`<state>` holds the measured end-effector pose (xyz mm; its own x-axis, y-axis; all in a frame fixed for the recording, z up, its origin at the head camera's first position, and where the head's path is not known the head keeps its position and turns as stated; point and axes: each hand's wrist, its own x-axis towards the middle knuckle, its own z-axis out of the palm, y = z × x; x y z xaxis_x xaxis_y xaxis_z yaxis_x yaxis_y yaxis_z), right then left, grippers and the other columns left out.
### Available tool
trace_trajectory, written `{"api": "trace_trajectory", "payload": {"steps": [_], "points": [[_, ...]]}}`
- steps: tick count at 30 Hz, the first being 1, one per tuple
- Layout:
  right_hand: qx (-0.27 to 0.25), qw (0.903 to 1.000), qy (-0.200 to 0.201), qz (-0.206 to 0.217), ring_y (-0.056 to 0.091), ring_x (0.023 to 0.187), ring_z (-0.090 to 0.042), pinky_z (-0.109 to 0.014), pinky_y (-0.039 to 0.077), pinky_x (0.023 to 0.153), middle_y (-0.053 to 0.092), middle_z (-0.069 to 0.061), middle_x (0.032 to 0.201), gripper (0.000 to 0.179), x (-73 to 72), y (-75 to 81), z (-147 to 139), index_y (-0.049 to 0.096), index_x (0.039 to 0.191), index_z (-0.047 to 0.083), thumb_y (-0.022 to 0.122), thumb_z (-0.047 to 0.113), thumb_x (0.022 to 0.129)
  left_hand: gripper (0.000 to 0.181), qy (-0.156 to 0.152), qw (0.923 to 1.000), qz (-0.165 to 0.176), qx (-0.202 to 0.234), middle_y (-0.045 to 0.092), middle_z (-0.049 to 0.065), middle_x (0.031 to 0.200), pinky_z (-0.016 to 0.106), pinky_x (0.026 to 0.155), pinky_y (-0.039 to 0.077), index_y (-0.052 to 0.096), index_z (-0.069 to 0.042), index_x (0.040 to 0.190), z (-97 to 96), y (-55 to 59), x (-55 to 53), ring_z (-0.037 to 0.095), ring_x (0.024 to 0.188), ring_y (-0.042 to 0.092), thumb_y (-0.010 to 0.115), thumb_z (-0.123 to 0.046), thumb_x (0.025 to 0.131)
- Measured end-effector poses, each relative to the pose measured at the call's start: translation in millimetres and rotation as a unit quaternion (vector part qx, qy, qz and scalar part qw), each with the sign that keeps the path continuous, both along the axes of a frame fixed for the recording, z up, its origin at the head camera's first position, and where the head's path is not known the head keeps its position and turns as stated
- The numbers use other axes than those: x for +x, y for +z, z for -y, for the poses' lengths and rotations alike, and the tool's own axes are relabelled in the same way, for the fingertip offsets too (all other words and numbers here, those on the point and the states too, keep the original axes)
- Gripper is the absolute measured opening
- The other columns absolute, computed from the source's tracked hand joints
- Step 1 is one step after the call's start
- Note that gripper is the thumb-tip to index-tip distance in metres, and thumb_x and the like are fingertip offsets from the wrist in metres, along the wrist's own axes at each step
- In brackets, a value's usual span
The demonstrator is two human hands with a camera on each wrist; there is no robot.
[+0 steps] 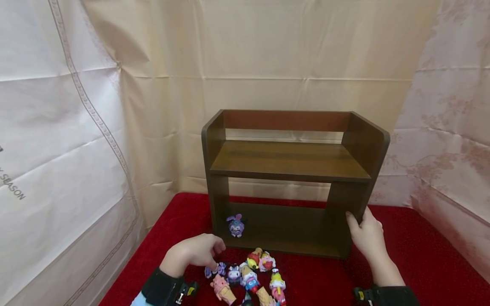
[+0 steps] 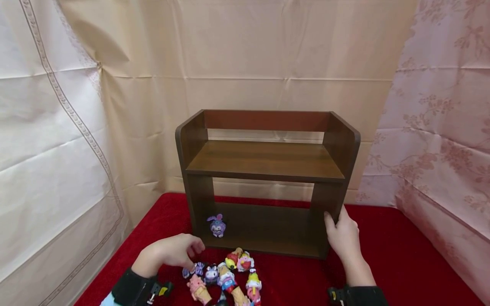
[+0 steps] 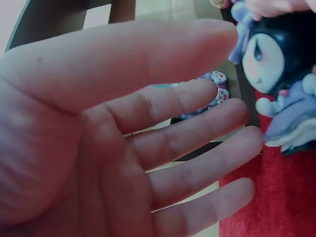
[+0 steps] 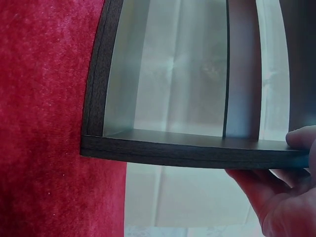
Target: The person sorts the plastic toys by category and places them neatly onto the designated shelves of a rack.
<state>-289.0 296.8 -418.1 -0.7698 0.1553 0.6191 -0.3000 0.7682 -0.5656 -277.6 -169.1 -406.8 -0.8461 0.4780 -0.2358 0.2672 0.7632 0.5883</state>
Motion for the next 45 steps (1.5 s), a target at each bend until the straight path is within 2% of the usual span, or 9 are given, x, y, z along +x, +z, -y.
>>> {"api": "trace_trajectory", "payload": {"steps": [12,18,24,39,45], "points": [[-0.002,1.0,0.0,0.003,0.066,0.092,-0.053,-0.062,0.053,0.068,0.066,-0.035,0.106,0.027,0.6,-0.7,-1,0.056,0.121,-0.004,0.059,0.014,0.101,0.032,0.015,0.9992,0.034,-0.018,0.069,0.0,0.092,0.047,0.077,0.058,0.074,-0.01,0.103,-1.6,-8.3,-2.0,0.02,0.085,0.064,0.086,-0.001,0.076],[-0.003,1.0,0.001,0.004,0.066,0.092,-0.052,-0.062,0.053,0.068,0.067,-0.035,0.107,0.027,1.2,-1.0,0,0.056,0.121,-0.004,0.058,0.015,0.102,0.027,0.012,0.9987,0.042,-0.028,0.068,-0.003,0.088,0.044,0.076,0.057,0.075,-0.013,0.099,-2.7,-10.7,-2.6,0.018,0.083,0.063,0.086,-0.002,0.076],[-0.006,1.0,0.002,0.008,0.067,0.092,-0.053,-0.062,0.054,0.068,0.067,-0.035,0.107,0.028,2.1,-0.2,0,0.055,0.122,-0.004,0.058,0.015,0.102,0.027,0.005,0.9982,0.056,-0.019,0.069,-0.003,0.087,0.044,0.076,0.057,0.076,-0.014,0.096,-3.7,-10.5,-2.1,0.018,0.083,0.063,0.086,0.0,0.076],[-0.007,1.0,-0.002,0.005,0.067,0.09,-0.05,-0.058,0.054,0.065,0.067,-0.035,0.105,0.026,2.5,0.4,1,0.055,0.12,-0.004,0.059,0.014,0.101,0.034,-0.007,0.998,0.062,0.01,0.067,-0.001,0.088,0.042,0.075,0.056,0.074,-0.013,0.101,1.7,-10.3,-2.4,0.02,0.084,0.061,0.087,0.003,0.074],[-0.006,1.0,-0.003,0.004,0.067,0.091,-0.051,-0.06,0.054,0.067,0.067,-0.035,0.106,0.027,2.4,-0.2,2,0.055,0.121,-0.004,0.059,0.014,0.101,0.033,-0.014,0.9984,0.054,0.005,0.068,-0.003,0.089,0.043,0.076,0.056,0.076,-0.014,0.102,5.1,-7.7,-2.9,0.019,0.084,0.062,0.088,-0.001,0.074]]}}
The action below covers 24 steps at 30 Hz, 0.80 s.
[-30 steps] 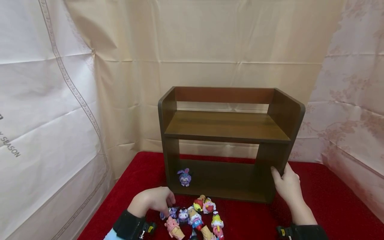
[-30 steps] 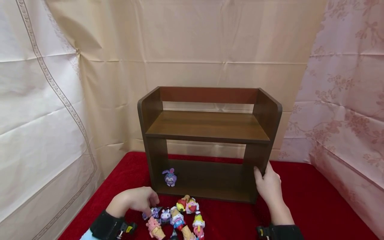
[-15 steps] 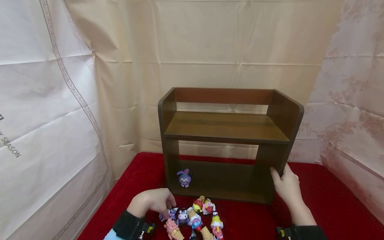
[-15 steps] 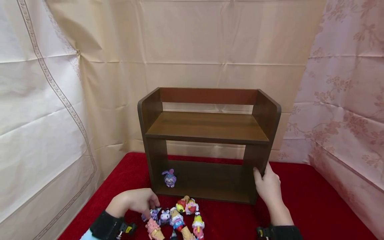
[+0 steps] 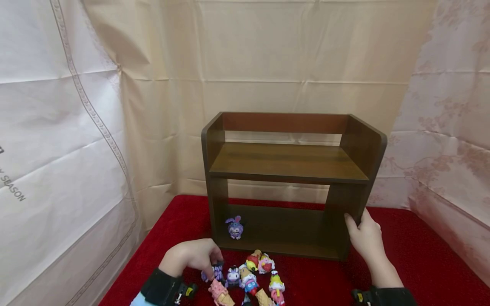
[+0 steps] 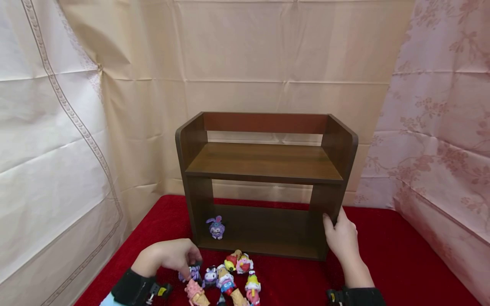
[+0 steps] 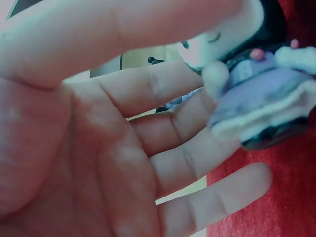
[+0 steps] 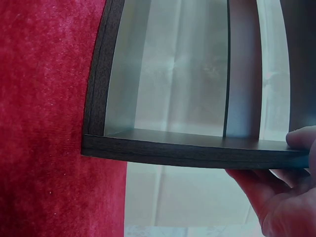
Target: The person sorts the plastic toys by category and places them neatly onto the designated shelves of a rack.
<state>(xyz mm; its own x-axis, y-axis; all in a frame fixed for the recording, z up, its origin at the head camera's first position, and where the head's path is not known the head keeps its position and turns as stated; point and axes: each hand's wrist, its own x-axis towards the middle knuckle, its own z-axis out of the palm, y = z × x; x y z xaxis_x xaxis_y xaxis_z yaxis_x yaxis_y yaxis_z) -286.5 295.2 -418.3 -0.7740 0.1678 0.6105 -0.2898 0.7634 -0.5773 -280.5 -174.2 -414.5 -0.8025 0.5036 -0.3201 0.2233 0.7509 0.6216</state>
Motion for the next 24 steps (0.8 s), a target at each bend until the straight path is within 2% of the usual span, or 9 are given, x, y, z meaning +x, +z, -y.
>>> {"api": "trace_trajectory", "payload": {"steps": [8,12,19,24], "points": [[-0.001,1.0,0.003,0.002,0.067,0.091,-0.052,-0.06,0.054,0.067,0.067,-0.035,0.107,0.027,-0.5,-0.9,-0.2,0.055,0.122,-0.004,0.059,0.013,0.101,0.03,0.004,0.9992,-0.036,-0.018,0.07,-0.005,0.092,0.045,0.079,0.057,0.078,-0.013,0.1,4.0,2.5,-0.3,0.016,0.085,0.063,0.091,-0.011,0.073],[0.0,1.0,0.003,0.002,0.067,0.092,-0.052,-0.061,0.054,0.068,0.067,-0.035,0.107,0.027,-0.8,-1.0,-0.5,0.055,0.122,-0.004,0.059,0.013,0.101,0.03,-0.01,0.9986,-0.052,-0.009,0.069,-0.006,0.09,0.043,0.077,0.057,0.078,-0.013,0.1,6.3,4.0,-0.4,0.015,0.082,0.063,0.091,-0.014,0.073],[0.002,1.0,-0.001,0.005,0.066,0.093,-0.052,-0.063,0.053,0.07,0.066,-0.035,0.109,0.027,-0.7,-0.7,-1.2,0.055,0.122,-0.004,0.058,0.014,0.101,0.022,-0.03,0.9966,-0.075,0.019,0.066,-0.007,0.079,0.033,0.064,0.053,0.074,-0.02,0.092,7.2,6.3,-1.0,0.015,0.07,0.061,0.09,-0.018,0.076],[0.001,1.0,-0.002,0.007,0.066,0.094,-0.053,-0.064,0.053,0.071,0.066,-0.035,0.109,0.028,-0.4,-1.0,-1.2,0.054,0.122,-0.004,0.058,0.014,0.101,0.024,-0.035,0.9928,-0.11,0.031,0.064,-0.009,0.083,0.032,0.065,0.053,0.073,-0.021,0.096,6.4,10.3,-1.4,0.014,0.074,0.059,0.089,-0.022,0.078]]}}
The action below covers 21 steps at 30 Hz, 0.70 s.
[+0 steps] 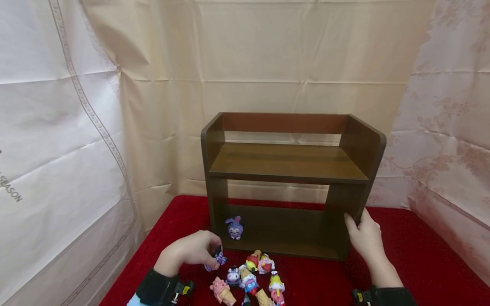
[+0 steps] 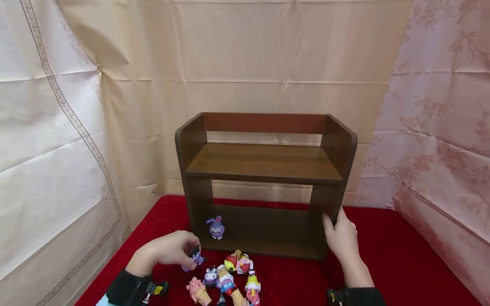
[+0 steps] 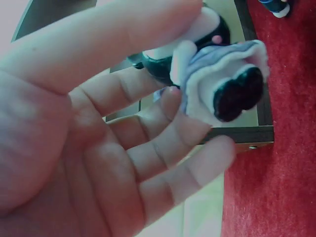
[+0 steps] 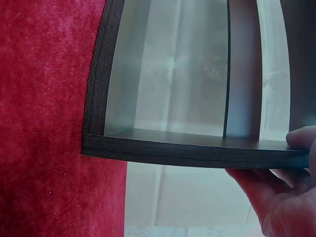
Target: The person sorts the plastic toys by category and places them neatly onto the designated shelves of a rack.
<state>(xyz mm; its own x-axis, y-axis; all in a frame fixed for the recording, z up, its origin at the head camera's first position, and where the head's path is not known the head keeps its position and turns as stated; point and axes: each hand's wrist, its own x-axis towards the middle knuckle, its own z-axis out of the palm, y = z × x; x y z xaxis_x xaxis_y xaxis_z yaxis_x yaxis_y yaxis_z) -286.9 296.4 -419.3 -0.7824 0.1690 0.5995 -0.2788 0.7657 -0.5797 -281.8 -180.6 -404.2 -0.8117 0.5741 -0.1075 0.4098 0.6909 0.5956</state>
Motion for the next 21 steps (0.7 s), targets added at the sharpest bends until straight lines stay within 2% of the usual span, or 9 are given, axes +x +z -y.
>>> {"api": "trace_trajectory", "payload": {"steps": [9,17,21], "points": [[-0.001,1.0,0.002,-0.007,0.066,0.094,-0.053,-0.064,0.053,0.071,0.066,-0.036,0.109,0.029,-0.7,-0.5,0,0.054,0.123,-0.005,0.058,0.013,0.101,0.027,-0.01,0.9986,-0.037,0.037,0.064,-0.011,0.088,0.03,0.066,0.055,0.072,-0.023,0.102,-1.6,7.0,1.2,0.014,0.077,0.06,0.088,-0.024,0.08],[0.0,1.0,0.001,-0.009,0.067,0.092,-0.053,-0.063,0.054,0.069,0.066,-0.036,0.107,0.028,-0.4,-0.2,1,0.054,0.122,-0.005,0.058,0.013,0.101,0.028,-0.008,0.9972,-0.046,0.058,0.067,-0.012,0.088,0.03,0.066,0.056,0.072,-0.022,0.107,-4.8,13.2,3.4,0.013,0.076,0.062,0.086,-0.025,0.083],[0.001,0.9999,0.002,-0.011,0.067,0.091,-0.052,-0.063,0.054,0.069,0.066,-0.036,0.107,0.027,-0.2,0.4,1,0.055,0.121,-0.006,0.058,0.012,0.101,0.029,-0.01,0.9954,-0.065,0.07,0.067,-0.013,0.09,0.029,0.068,0.056,0.071,-0.022,0.11,-6.1,16.8,5.5,0.012,0.077,0.062,0.086,-0.024,0.084]]}}
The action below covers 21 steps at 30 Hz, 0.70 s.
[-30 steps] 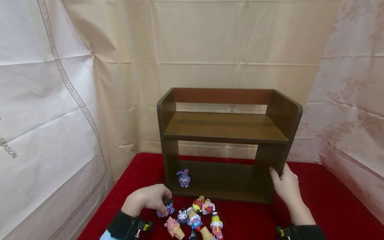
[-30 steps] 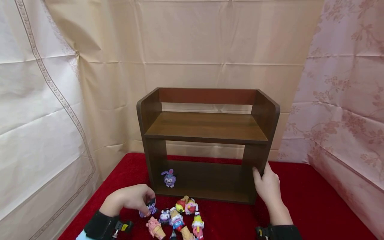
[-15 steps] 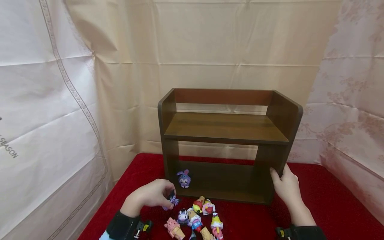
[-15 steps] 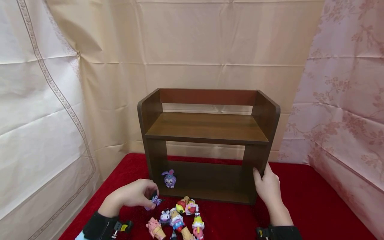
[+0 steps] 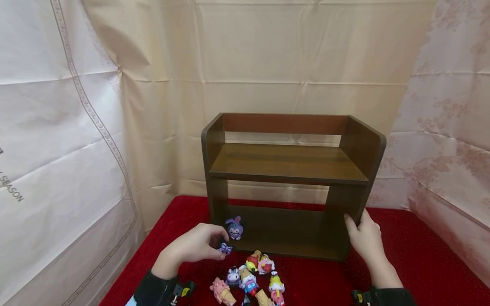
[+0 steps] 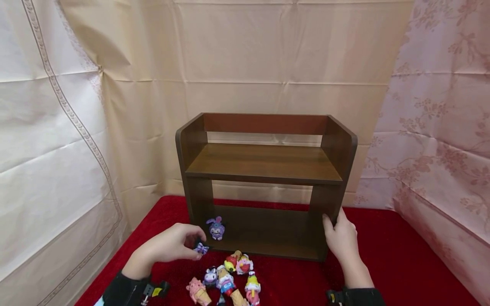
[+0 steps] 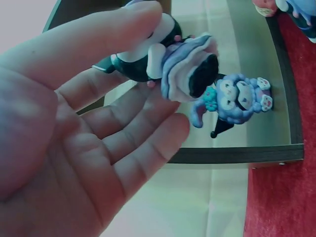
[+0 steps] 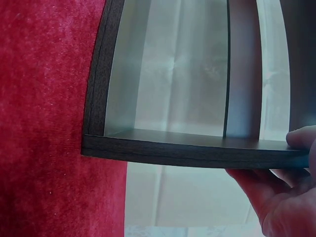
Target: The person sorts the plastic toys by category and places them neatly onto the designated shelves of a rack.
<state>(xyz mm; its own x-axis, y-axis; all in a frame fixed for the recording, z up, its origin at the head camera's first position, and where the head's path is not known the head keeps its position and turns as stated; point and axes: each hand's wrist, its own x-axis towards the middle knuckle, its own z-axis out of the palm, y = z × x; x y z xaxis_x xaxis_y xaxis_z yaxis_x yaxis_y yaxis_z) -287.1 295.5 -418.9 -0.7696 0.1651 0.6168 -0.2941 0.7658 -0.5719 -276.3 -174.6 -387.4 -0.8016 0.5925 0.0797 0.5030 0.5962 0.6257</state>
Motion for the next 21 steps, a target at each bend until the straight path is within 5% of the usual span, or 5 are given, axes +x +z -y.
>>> {"api": "trace_trajectory", "payload": {"steps": [11,21], "points": [[0.003,1.0,0.002,-0.005,0.066,0.093,-0.053,-0.063,0.053,0.07,0.066,-0.036,0.108,0.027,-0.7,-0.6,0,0.055,0.122,-0.005,0.059,0.012,0.101,0.031,0.022,0.9974,-0.062,0.029,0.067,-0.014,0.091,0.028,0.069,0.057,0.071,-0.017,0.112,-2.8,12.1,10.7,0.011,0.078,0.061,0.085,-0.024,0.085],[0.001,1.0,0.003,-0.003,0.066,0.094,-0.053,-0.064,0.053,0.071,0.066,-0.036,0.109,0.028,-0.3,-0.9,-1,0.055,0.122,-0.005,0.059,0.012,0.101,0.03,0.034,0.9943,-0.085,0.055,0.065,-0.014,0.089,0.029,0.065,0.056,0.07,-0.019,0.111,-6.3,17.8,16.0,0.011,0.074,0.061,0.084,-0.025,0.086]]}}
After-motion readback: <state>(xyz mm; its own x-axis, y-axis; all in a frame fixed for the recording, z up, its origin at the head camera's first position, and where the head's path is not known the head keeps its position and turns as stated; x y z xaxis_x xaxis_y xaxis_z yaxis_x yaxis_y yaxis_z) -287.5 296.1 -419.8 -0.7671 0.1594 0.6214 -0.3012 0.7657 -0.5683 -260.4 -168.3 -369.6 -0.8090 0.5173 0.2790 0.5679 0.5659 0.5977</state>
